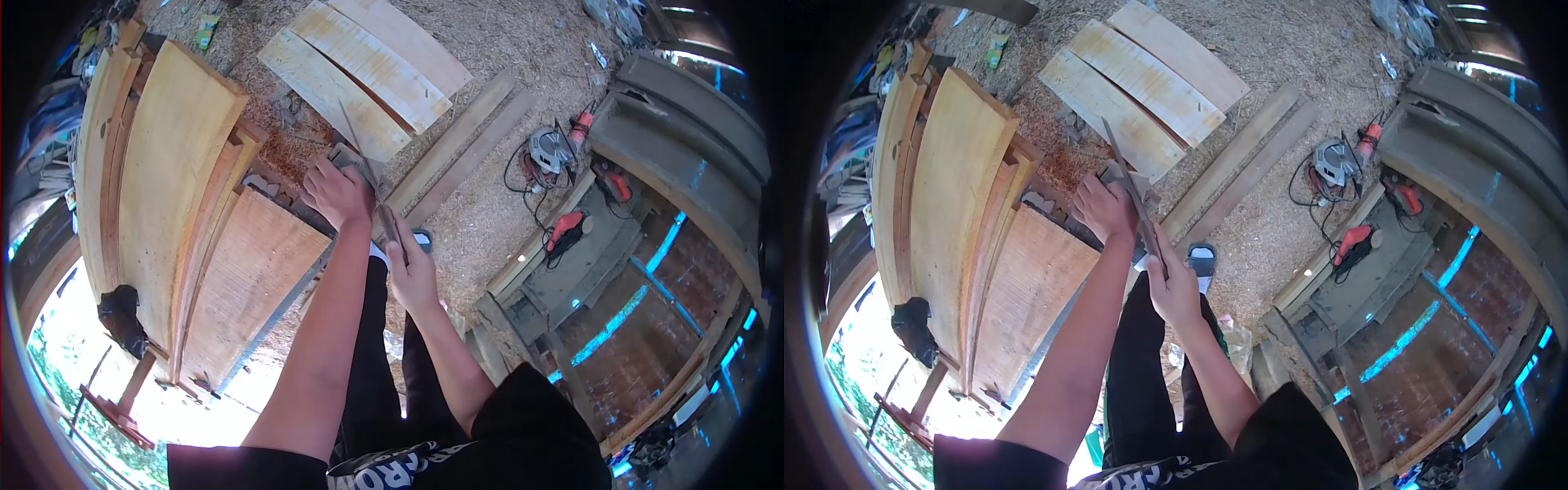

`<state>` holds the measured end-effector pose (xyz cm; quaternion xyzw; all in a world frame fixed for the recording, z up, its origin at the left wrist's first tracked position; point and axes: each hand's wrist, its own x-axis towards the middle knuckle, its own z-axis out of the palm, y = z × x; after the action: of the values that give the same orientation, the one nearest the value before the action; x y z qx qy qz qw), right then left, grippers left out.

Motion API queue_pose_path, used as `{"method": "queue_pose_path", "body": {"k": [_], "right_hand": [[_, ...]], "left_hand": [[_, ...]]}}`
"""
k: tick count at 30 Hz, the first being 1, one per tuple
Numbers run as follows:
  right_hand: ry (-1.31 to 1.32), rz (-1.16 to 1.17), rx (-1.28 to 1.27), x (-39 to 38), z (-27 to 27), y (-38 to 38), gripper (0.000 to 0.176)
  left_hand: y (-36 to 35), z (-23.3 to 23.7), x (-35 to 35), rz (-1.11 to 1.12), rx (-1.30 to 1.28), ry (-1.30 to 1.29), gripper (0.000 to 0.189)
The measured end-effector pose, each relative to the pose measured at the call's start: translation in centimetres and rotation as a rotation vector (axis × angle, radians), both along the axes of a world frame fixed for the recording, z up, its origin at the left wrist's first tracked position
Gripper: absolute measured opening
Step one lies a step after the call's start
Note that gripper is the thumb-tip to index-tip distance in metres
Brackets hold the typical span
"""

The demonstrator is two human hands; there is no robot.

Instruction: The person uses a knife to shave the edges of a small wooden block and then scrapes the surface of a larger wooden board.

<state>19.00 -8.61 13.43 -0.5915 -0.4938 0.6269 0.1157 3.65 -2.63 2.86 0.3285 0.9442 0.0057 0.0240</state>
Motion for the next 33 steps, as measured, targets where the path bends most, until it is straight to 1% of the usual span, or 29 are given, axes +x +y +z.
{"method": "queue_pose_path", "body": {"k": [1, 3, 4, 5, 7, 8, 9, 10, 11, 12, 13, 14, 15, 16, 17, 18, 19, 20, 21, 22, 24, 25, 27, 29, 31, 32, 33], "right_hand": [[0.001, 0.013, -0.001, 0.9, -0.1, -1.2, 0.054], [-0.008, -0.023, 0.205, 4.0, 0.4, -5.9, 0.054], [0.064, -0.074, 0.295, 4.8, 0.9, -7.1, 0.054], [0.067, -0.07, 0.296, 5.0, 0.1, -7.4, 0.054], [-0.011, -0.006, 0.145, 4.3, 0.6, -5.5, 0.053], [-0.052, -0.003, 0.023, 2.2, 1.3, -2.3, 0.052], [-0.034, 0.01, 0.037, 0.3, 0.6, 0.6, 0.052], [0.041, -0.041, 0.019, -1.4, 0.1, 2.5, 0.052], [0.107, -0.101, -0.012, -2.4, -0.1, 2.7, 0.051], [0.1, -0.112, 0.029, -1.7, -1.0, 0.8, 0.051], [0.102, -0.11, 0.028, 0.1, -1.3, -2.5, 0.051], [0.102, -0.12, 0.117, 2.7, -1.1, -6.5, 0.052], [0.104, -0.129, 0.204, 3.4, -0.3, -7.2, 0.052], [0.107, -0.124, 0.203, 3.7, -0.8, -7.1, 0.052], [0.102, -0.11, 0.131, 4.2, -1.1, -7.0, 0.053], [0.09, -0.103, 0.052, 4.1, -0.2, -6.6, 0.054], [0.089, -0.103, 0.053, 2.6, 0.7, -3.6, 0.054], [0.037, -0.03, -0.13, -0.1, 1.4, 1.6, 0.054], [-0.022, 0.044, -0.325, -1.5, 2.0, 3.9, 0.054], [-0.028, 0.05, -0.327, -0.8, 1.3, 2.2, 0.054], [0.079, -0.098, -0.048, 1.2, -1.2, -3.5, 0.054], [0.078, -0.104, -0.045, 2.0, -0.7, -5.1, 0.054], [0.161, -0.175, 0.019, 3.8, 0.2, -7.5, 0.054], [0.111, -0.161, -0.002, 1.6, 0.3, -4.0, 0.054], [-0.033, -0.044, -0.024, -1.3, 0.1, -0.1, 0.054], [-0.087, -0.021, -0.221, -1.3, 1.2, 0.7, 0.053], [-0.09, -0.017, -0.226, -0.4, 0.8, -0.6, 0.053]], "left_hand": [[-0.2, 0.0, 0.1, 0.013, -0.001, 0.001, 0.034], [-0.2, 0.0, 0.0, -0.041, 0.05, 0.01, 0.038], [-0.2, -0.1, 0.0, -0.038, 0.05, 0.011, 0.038], [-0.2, -0.3, -0.1, -0.061, 0.078, 0.03, 0.038], [-0.9, -0.2, 0.4, -0.083, 0.091, 0.041, 0.038], [-0.8, -0.1, 0.4, -0.064, 0.022, 0.002, 0.039], [-0.1, -0.2, -0.1, -0.037, -0.034, -0.023, 0.039], [-0.2, -0.3, -0.4, -0.02, -0.038, -0.007, 0.039], [-0.8, -0.5, -0.2, -0.015, 0.016, -0.012, 0.04], [-0.4, -0.9, -0.2, -0.015, 0.088, -0.021, 0.04], [-0.2, -0.7, -0.1, -0.013, 0.087, -0.019, 0.04], [-0.2, -0.1, 0.0, -0.019, 0.096, -0.035, 0.039], [-0.2, 0.0, -0.1, -0.023, 0.105, -0.049, 0.039], [0.1, -0.2, -0.2, -0.018, 0.104, -0.046, 0.039], [0.2, -0.3, -0.3, -0.023, 0.091, -0.041, 0.039], [-0.3, -0.2, -0.2, -0.034, 0.07, -0.042, 0.039], [-0.4, -0.2, -0.1, -0.034, 0.07, -0.043, 0.039], [0.0, -0.5, -0.3, -0.035, 0.084, -0.002, 0.038], [-0.3, -0.6, -0.2, -0.033, 0.084, 0.033, 0.037], [-0.4, -0.3, 0.1, -0.026, 0.081, 0.029, 0.037], [-0.1, 0.2, 0.0, -0.033, 0.124, -0.047, 0.039], [0.3, 0.4, -0.2, -0.039, 0.127, -0.049, 0.039], [0.1, 0.7, -0.1, -0.06, 0.139, -0.045, 0.04], [-0.4, 0.3, 0.0, -0.053, 0.1, -0.056, 0.041], [0.1, 0.2, -0.2, -0.027, 0.089, -0.046, 0.042], [0.2, 0.2, -0.3, -0.01, 0.096, -0.065, 0.043], [0.1, 0.2, -0.1, 0.009, 0.098, -0.093, 0.043]]}}
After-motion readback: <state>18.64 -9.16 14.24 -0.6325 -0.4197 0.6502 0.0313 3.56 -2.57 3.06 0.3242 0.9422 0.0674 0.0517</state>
